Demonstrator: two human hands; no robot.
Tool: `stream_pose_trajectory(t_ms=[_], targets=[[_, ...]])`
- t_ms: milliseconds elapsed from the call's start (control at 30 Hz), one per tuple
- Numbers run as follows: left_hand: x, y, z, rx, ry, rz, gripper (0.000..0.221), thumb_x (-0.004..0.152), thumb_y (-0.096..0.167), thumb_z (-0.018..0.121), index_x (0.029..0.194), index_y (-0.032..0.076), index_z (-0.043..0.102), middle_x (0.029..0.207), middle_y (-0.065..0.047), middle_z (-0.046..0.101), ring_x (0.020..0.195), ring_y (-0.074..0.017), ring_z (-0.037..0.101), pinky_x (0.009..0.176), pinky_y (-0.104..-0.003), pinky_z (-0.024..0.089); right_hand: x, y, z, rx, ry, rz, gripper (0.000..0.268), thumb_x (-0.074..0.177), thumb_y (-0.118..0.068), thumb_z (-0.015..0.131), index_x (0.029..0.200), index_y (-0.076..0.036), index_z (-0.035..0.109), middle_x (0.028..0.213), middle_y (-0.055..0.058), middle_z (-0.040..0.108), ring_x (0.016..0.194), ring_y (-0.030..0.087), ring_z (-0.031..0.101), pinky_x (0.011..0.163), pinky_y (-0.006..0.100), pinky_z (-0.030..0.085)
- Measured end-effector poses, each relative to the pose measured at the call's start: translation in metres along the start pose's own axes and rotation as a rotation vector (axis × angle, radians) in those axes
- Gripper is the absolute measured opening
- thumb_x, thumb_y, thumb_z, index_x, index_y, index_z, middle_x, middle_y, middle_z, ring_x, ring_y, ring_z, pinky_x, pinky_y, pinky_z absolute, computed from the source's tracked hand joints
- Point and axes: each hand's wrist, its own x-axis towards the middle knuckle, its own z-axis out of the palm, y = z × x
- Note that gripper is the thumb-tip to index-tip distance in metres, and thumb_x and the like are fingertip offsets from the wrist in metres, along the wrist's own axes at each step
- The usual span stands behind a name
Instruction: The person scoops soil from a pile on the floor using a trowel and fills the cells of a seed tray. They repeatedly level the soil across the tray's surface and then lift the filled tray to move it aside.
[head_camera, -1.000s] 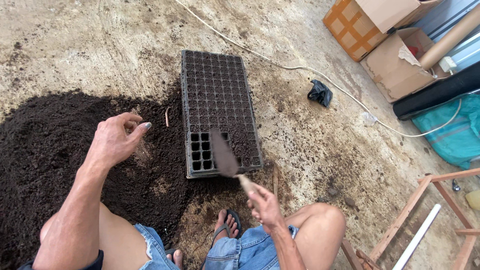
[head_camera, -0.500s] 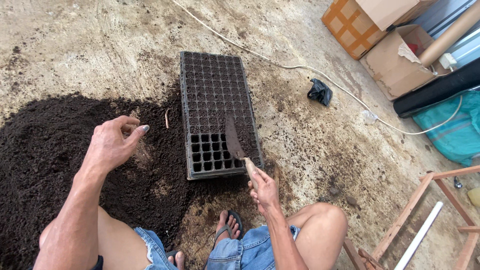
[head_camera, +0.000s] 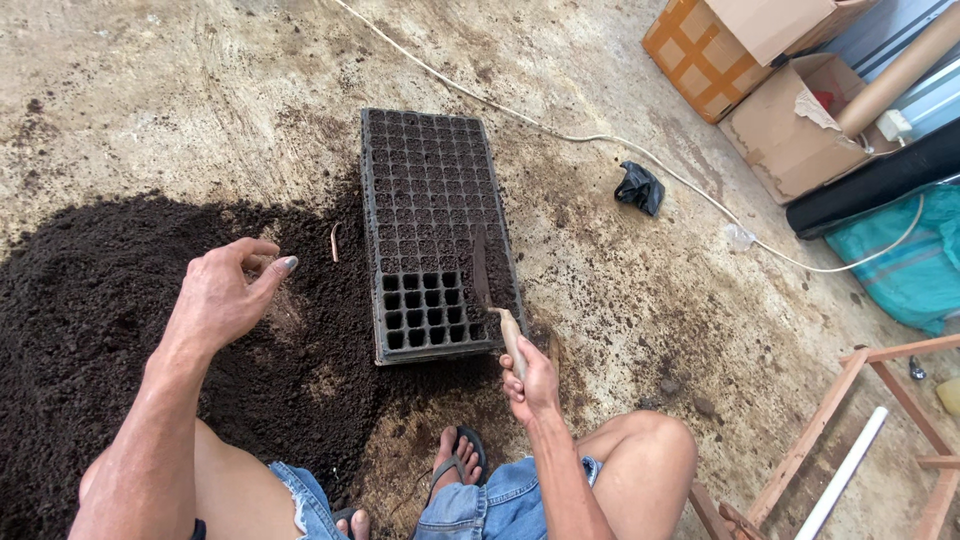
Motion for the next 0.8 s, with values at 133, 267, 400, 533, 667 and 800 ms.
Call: stream_pose_trajectory(t_ms=[133,267,400,533,667,800], targets=[[0.001,-0.002,0.002,-0.001,-0.005,-0.001,0.044,0.102,0.046,0.069,0.132,0.016,0.078,0.115,-0.014,0.081,0.105,-0.0317,0.074,0.097,-0.046,0.053,-0.011,-0.006,0.000,0.055,-0.046,0.036,0.059,0.108,-0.025,0.054,0.163,-0.004,0.048,0.078,0.006,0.059,0.041,0.004,0.036,0.030,0.016,0.024],[-0.001,0.004,0.000,0.003,-0.012,-0.009,0.042,0.102,0.045,0.069,0.132,0.016,0.078,0.115,-0.014,0.082,0.108,-0.0311,0.075,0.098,-0.046,0.054,-0.019,-0.014,-0.009,0.076,-0.164,0.047,0.064,0.110,-0.028,0.050,0.169,-0.006,0.040,0.072,0.002,0.057,0.041,0.002,0.038,0.029,0.015,0.027],[-0.001,0.004,-0.001,0.005,-0.035,-0.042,0.044,0.102,0.046,0.069,0.133,0.016,0.077,0.119,-0.014,0.081,0.112,-0.0306,0.074,0.100,-0.046,0.054,-0.020,-0.036,-0.021,-0.148,-0.096,-0.019,0.054,0.108,-0.027,0.066,0.157,-0.006,0.062,0.079,0.010,0.070,0.042,0.007,0.049,0.029,0.016,0.040],[-0.003,-0.003,-0.002,-0.120,-0.002,-0.011,0.043,0.106,0.036,0.073,0.135,0.005,0.077,0.109,-0.024,0.080,0.096,-0.0411,0.078,0.086,-0.054,0.060,-0.010,-0.084,-0.006,-0.611,-0.019,-0.214,0.033,0.110,-0.019,0.063,0.137,0.000,0.061,0.082,0.016,0.070,0.052,0.020,0.064,0.043,0.029,0.054],[-0.007,-0.001,-0.004,-0.105,0.003,-0.007,0.043,0.106,0.037,0.072,0.135,0.005,0.077,0.108,-0.023,0.081,0.096,-0.0398,0.078,0.088,-0.054,0.060,0.027,-0.113,-0.027,-0.773,0.027,-0.315,0.040,0.109,-0.013,0.063,0.145,0.005,0.059,0.089,0.013,0.070,0.060,0.014,0.062,0.048,0.025,0.055],[-0.011,-0.002,-0.010,-0.061,0.006,-0.013,0.045,0.103,0.042,0.071,0.133,0.009,0.078,0.110,-0.020,0.083,0.104,-0.0446,0.078,0.096,-0.058,0.059,0.084,-0.117,-0.062,-0.744,-0.040,-0.468,0.053,0.098,-0.010,0.077,0.143,0.011,0.059,0.105,0.018,0.073,0.069,0.014,0.066,0.058,0.024,0.059]])
